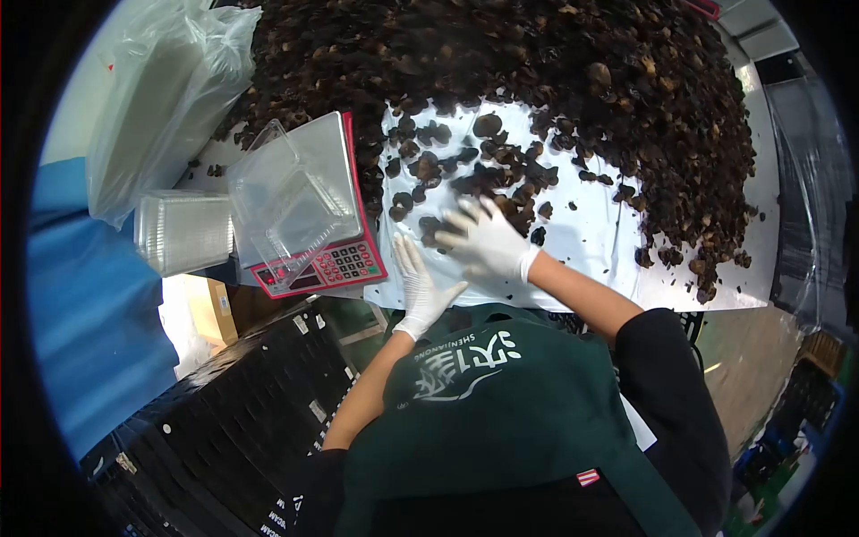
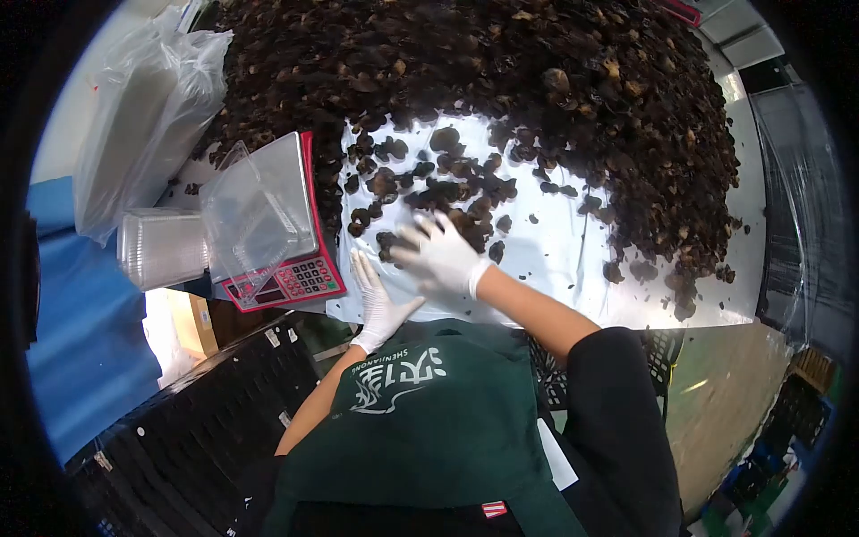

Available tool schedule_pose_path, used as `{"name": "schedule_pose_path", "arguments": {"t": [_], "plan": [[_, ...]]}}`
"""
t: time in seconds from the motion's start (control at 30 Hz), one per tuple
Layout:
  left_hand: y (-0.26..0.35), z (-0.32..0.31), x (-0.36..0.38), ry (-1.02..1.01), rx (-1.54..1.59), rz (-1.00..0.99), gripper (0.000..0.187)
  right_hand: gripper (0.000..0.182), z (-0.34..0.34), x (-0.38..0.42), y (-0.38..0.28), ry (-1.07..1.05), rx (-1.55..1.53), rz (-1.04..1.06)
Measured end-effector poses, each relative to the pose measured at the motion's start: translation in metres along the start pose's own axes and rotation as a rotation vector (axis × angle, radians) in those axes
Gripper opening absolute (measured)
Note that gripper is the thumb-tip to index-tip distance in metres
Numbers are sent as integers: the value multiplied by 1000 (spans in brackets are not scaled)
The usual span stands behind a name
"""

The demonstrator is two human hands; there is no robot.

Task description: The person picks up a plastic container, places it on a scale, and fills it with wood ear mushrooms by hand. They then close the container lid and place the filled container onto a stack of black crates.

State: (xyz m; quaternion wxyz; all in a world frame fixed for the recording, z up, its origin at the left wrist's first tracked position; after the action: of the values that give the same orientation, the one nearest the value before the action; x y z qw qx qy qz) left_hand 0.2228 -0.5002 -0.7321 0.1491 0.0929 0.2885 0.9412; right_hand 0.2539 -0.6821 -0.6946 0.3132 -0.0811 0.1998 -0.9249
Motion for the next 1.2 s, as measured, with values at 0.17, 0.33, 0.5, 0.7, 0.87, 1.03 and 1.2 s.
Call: {"name": "schedule_pose_path", "arguments": {"t": [0.17, 0.33, 0.5, 0.7, 0.87, 1.03, 1.2], "plan": [[-1, 2, -1, -16, 12, 8, 135, 41, 29, 39, 5, 193, -199, -118], [-3, 4, -2, -16, 5, -2, 134, 53, 38, 97, 103, 768, 111, -734], [-3, 3, -2, -28, -2, -11, 134, 69, 23, 58, 97, 467, 239, -719], [-7, 1, 0, 6, -14, -8, 137, 74, -8, -22, -7, 288, -97, -318], [-12, 1, -1, 40, -36, 36, 138, 54, 1, -22, -32, 310, -244, -180], [-12, 15, 6, 25, 9, 74, 138, 55, 46, -40, 99, 633, -68, -558], [-15, 20, 7, 21, 143, 108, 138, 70, 38, -82, 129, 378, 103, -655]]}}
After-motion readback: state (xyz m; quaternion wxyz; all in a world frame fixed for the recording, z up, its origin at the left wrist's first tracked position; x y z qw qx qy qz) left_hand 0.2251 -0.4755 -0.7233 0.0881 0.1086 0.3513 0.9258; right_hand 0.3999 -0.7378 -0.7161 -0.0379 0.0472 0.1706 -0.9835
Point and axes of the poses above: each hand's wrist, its own x-axis away from the middle knuckle, its own z-axis out of the back of the hand, y = z × x, the point moved 4 cm from there along -x, towards the middle knuckle, and after that the axes turned 2 degrees about z, right-handed, at the moved point
